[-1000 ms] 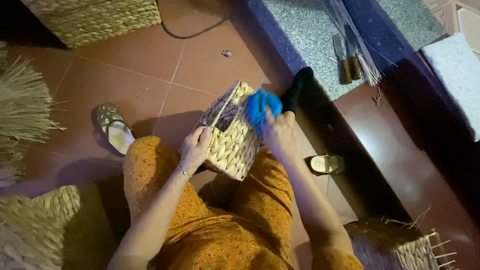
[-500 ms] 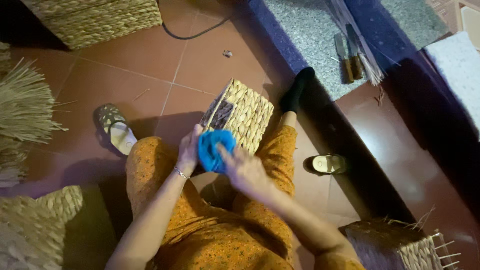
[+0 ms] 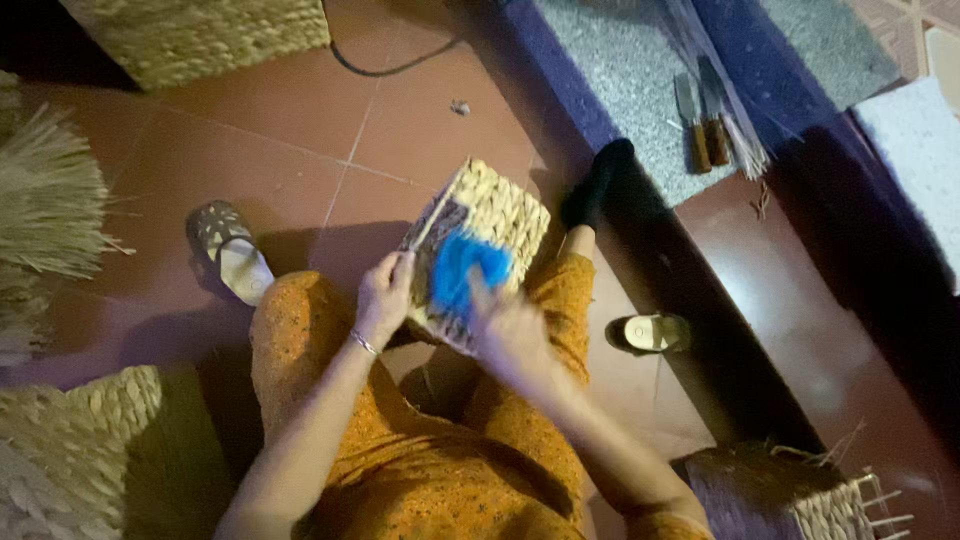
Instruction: The person sits on the floor holding a woven water-hyacinth basket on their lap and wipes its surfaces with a blue cloth, rotating the basket to reach different sides and edges. They continue wiping the basket's sides and top throughout the episode.
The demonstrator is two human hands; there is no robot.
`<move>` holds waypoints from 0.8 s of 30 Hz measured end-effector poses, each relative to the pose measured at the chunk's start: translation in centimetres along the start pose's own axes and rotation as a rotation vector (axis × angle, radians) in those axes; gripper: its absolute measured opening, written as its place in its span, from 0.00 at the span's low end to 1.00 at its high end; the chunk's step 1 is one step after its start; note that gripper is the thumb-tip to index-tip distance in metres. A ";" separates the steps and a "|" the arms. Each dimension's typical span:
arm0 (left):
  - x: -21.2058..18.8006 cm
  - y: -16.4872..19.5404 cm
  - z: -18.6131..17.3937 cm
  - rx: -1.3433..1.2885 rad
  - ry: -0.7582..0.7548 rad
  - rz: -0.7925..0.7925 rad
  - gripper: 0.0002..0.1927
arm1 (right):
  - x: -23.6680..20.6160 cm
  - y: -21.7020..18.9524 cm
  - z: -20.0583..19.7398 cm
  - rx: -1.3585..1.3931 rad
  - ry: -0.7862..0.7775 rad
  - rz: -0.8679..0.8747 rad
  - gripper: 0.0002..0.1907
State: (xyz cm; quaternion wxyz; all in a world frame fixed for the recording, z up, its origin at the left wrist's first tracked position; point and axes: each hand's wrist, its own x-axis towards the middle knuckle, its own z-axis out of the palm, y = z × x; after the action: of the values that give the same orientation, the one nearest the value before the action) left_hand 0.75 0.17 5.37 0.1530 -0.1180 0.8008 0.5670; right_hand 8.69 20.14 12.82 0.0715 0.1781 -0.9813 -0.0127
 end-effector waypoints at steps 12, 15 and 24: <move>0.3 -1.3 0.9 -0.143 0.070 0.490 0.17 | 5.6 9.2 2.5 -0.037 0.173 0.245 0.28; 0.0 -0.8 1.1 -0.104 0.094 0.458 0.18 | 7.6 10.6 3.7 -0.164 0.289 0.313 0.29; -0.4 -0.6 0.6 -0.213 0.016 0.202 0.22 | -3.8 -2.9 -1.7 0.191 0.131 -0.191 0.34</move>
State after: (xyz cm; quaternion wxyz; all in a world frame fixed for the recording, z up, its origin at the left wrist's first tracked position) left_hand 1.36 0.58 4.78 0.0751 -0.0569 0.7450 0.6604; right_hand 13.46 18.80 13.82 0.1168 0.2771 -0.9499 0.0855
